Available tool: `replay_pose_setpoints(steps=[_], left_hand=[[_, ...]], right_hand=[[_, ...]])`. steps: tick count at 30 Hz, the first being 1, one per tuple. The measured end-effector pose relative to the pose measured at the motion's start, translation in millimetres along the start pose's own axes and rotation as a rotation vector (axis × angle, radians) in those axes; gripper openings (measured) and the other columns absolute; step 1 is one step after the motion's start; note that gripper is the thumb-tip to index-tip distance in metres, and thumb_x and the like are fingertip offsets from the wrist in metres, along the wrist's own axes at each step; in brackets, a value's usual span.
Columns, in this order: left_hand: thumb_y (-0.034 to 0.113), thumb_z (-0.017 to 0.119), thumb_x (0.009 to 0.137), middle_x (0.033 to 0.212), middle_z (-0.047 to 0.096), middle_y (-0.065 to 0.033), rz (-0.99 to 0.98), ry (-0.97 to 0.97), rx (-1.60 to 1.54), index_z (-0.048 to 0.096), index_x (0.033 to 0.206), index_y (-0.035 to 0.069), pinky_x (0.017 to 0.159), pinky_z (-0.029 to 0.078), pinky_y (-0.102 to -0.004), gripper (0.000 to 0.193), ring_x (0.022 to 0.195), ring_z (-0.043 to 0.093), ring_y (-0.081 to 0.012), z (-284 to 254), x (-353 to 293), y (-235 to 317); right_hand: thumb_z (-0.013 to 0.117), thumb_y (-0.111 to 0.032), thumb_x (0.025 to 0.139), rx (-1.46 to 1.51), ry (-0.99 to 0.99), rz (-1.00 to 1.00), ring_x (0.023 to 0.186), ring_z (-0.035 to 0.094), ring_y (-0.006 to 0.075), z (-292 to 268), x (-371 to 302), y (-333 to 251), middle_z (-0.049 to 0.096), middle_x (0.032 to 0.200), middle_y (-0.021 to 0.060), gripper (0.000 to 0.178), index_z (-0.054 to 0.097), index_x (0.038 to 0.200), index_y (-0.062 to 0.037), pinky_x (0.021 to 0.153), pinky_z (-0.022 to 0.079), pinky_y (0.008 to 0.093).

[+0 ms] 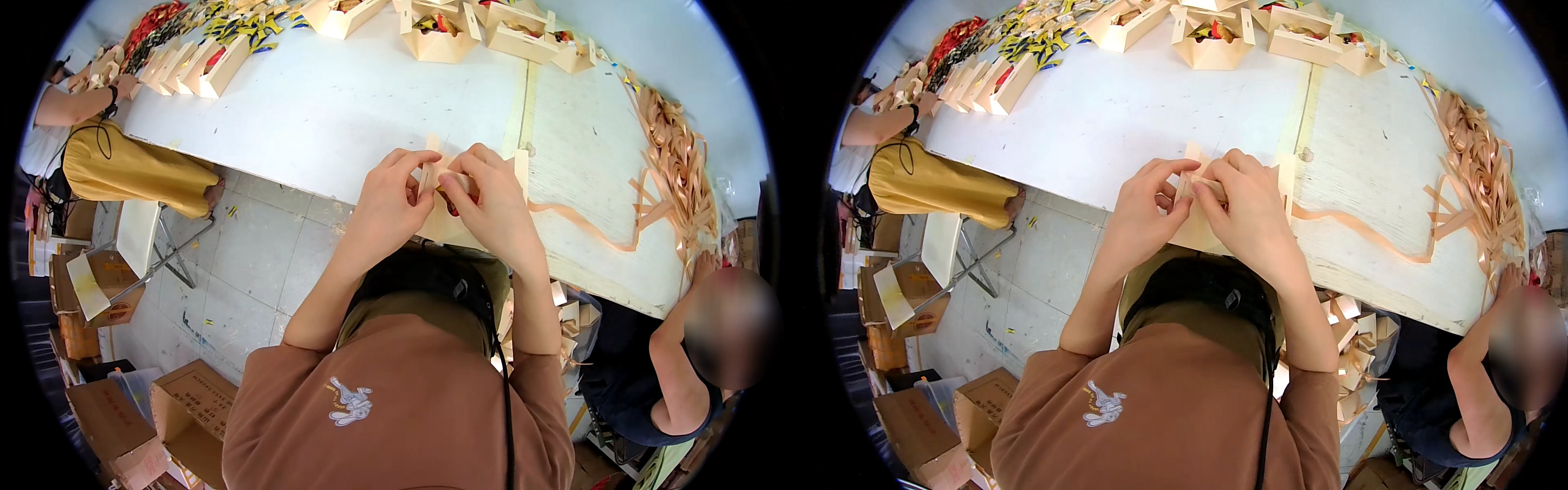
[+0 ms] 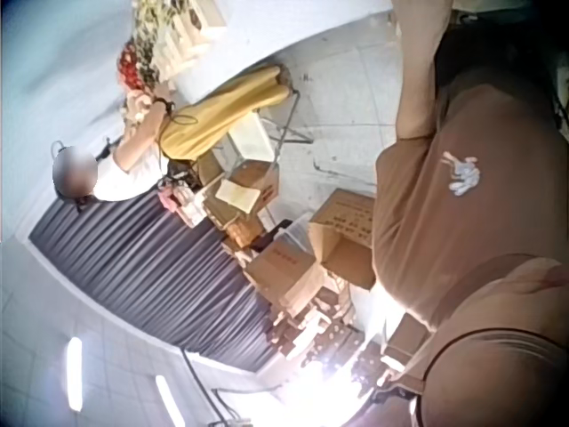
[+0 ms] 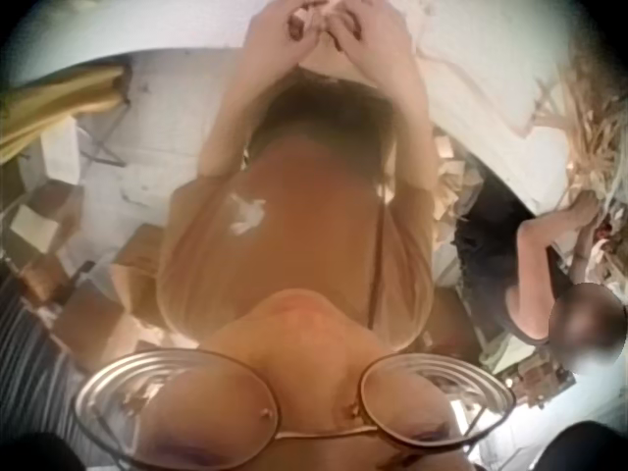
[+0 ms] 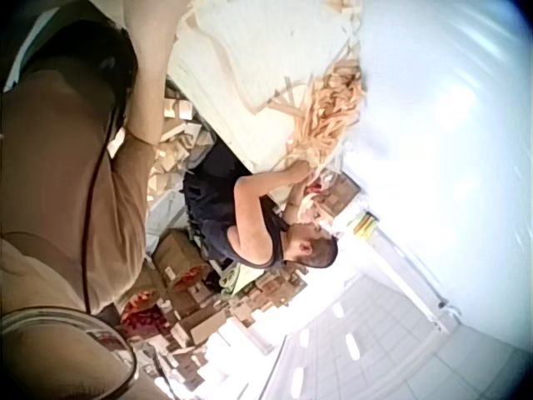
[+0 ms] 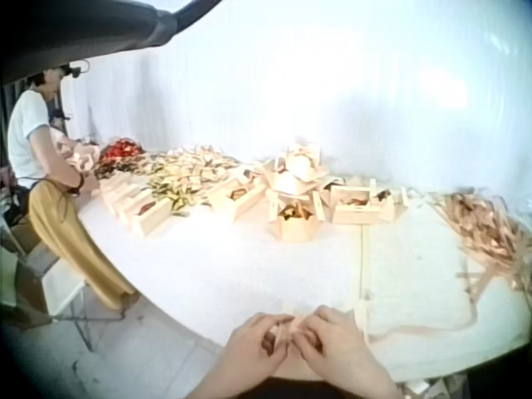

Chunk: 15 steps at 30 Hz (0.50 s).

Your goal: The person assembles small wooden gift boxes by placing a wrapped item inside, securing it with a wooden cross-piece, and tying a ribbon around the structure. They repeat this process for multiple boxes, placing the finished items on the table.

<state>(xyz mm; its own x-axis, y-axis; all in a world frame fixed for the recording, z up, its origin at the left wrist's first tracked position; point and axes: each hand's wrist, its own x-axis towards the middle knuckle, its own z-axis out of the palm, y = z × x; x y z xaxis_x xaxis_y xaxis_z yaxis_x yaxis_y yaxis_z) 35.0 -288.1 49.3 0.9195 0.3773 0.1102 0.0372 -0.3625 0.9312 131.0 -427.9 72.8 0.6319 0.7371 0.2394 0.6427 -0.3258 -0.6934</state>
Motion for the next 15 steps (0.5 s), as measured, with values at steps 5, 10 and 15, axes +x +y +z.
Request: replay_pose_setpoints(steps=[5, 10, 15], left_hand=[[-0.004, 0.064, 0.082, 0.109, 0.062, -0.0106, 0.021, 0.017, -0.007, 0.065, 0.122, 0.002, 0.067, 0.054, -0.0267, 0.041, 0.077, 0.062, -0.0161, -0.1, 0.6, -3.6], [-0.005, 0.064, 0.081, 0.111, 0.061, -0.0099, 0.015, -0.020, -0.030, 0.065, 0.122, 0.003, 0.066, 0.053, -0.0253, 0.042, 0.078, 0.062, -0.0155, -2.9, -0.9, 0.5], [-0.005, 0.064, 0.081, 0.111, 0.061, -0.0099, 0.042, -0.008, -0.016, 0.065, 0.123, 0.003, 0.066, 0.053, -0.0250, 0.043, 0.079, 0.063, -0.0150, -0.5, 0.3, -1.7]], right_hand=[[0.064, -0.017, 0.092, 0.139, -0.033, 0.082, 0.086, 0.052, 0.0278, 6.7, -0.5, 8.0, 0.055, 0.083, 0.0107, 0.019, 0.065, 0.084, -0.0007, 0.083, 0.039, 0.0394], [0.065, -0.017, 0.092, -0.118, -0.014, -0.041, 0.096, 0.050, 0.0266, 10.2, 2.7, 4.7, 0.055, 0.096, 0.0091, 0.017, 0.068, 0.083, -0.0025, 0.086, 0.037, 0.0381], [0.065, -0.018, 0.091, -0.074, -0.054, -0.052, 0.098, 0.049, 0.0269, 11.4, 7.0, 6.5, 0.054, 0.099, 0.0089, 0.016, 0.068, 0.083, -0.0035, 0.086, 0.038, 0.0386]])
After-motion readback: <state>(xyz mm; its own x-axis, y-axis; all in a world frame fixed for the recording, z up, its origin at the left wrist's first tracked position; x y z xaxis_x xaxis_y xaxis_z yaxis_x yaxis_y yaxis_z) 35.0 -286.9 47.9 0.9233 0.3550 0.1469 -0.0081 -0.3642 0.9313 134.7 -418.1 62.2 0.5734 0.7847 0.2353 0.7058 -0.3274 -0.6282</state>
